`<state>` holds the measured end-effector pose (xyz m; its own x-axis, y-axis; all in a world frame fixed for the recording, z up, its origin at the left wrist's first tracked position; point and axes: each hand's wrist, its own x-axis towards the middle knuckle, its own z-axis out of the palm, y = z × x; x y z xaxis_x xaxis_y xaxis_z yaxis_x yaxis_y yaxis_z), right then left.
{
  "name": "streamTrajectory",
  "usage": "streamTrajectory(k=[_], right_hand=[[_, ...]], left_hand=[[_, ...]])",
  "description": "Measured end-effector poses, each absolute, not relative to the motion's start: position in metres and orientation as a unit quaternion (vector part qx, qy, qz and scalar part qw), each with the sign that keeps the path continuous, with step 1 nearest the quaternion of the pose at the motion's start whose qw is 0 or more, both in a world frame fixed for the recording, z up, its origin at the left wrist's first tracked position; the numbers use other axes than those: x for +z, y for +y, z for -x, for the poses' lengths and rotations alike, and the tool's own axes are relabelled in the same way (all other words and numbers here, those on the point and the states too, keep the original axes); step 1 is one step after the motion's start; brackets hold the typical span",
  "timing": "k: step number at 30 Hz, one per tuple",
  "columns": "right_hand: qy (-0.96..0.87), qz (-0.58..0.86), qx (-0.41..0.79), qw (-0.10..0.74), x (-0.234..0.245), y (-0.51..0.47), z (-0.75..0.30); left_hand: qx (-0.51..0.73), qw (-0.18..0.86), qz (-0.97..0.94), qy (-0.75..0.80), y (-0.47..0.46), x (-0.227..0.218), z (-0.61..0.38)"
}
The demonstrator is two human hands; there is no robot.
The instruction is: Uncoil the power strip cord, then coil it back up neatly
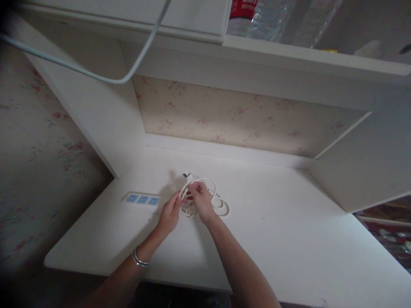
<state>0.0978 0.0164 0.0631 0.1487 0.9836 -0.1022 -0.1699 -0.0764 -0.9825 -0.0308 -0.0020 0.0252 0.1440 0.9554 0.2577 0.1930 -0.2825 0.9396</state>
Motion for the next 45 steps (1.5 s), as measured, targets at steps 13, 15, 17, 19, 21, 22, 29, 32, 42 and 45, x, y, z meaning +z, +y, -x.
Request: streamTrajectory(k=[13, 15, 17, 19, 21, 22, 29, 32, 42, 45], right_hand=[[-0.517, 0.445, 0.482, 0.550, 0.072, -0.004, -0.111], [-0.571, 0.455, 0.452, 0.512, 0.076, -0.002, -0.117], [-0.626, 0.455, 0.420, 0.474, 0.082, 0.001, -0.123], [-0.679, 0.444, 0.393, 0.433, 0.088, 0.004, -0.128], [-0.732, 0.437, 0.352, 0.386, 0.093, 0.007, -0.132], [-0.759, 0.436, 0.323, 0.361, 0.095, 0.009, -0.134], [-0.909, 0.379, 0.081, 0.156, 0.104, 0.018, -0.148], [-0.926, 0.363, 0.026, 0.100, 0.111, 0.013, -0.151], [-0.859, 0.503, -0.012, 0.097, 0.150, -0.001, -0.227], [-0.811, 0.577, 0.000, 0.094, 0.157, -0.004, -0.284]], left_hand=[[0.462, 0.383, -0.637, 0.483, 0.003, 0.014, 0.031], [0.453, 0.375, -0.658, 0.471, 0.000, 0.017, 0.032], [0.445, 0.372, -0.671, 0.461, -0.003, 0.019, 0.032], [0.427, 0.373, -0.682, 0.461, -0.005, 0.021, 0.032], [0.412, 0.376, -0.689, 0.462, -0.006, 0.021, 0.031], [0.411, 0.378, -0.690, 0.460, -0.006, 0.021, 0.031], [0.439, 0.378, -0.671, 0.463, -0.007, 0.020, 0.032], [0.417, 0.350, -0.701, 0.460, -0.006, 0.020, 0.032], [0.368, 0.151, -0.751, 0.528, 0.014, 0.011, 0.050], [0.353, 0.099, -0.751, 0.549, 0.026, 0.008, 0.060]])
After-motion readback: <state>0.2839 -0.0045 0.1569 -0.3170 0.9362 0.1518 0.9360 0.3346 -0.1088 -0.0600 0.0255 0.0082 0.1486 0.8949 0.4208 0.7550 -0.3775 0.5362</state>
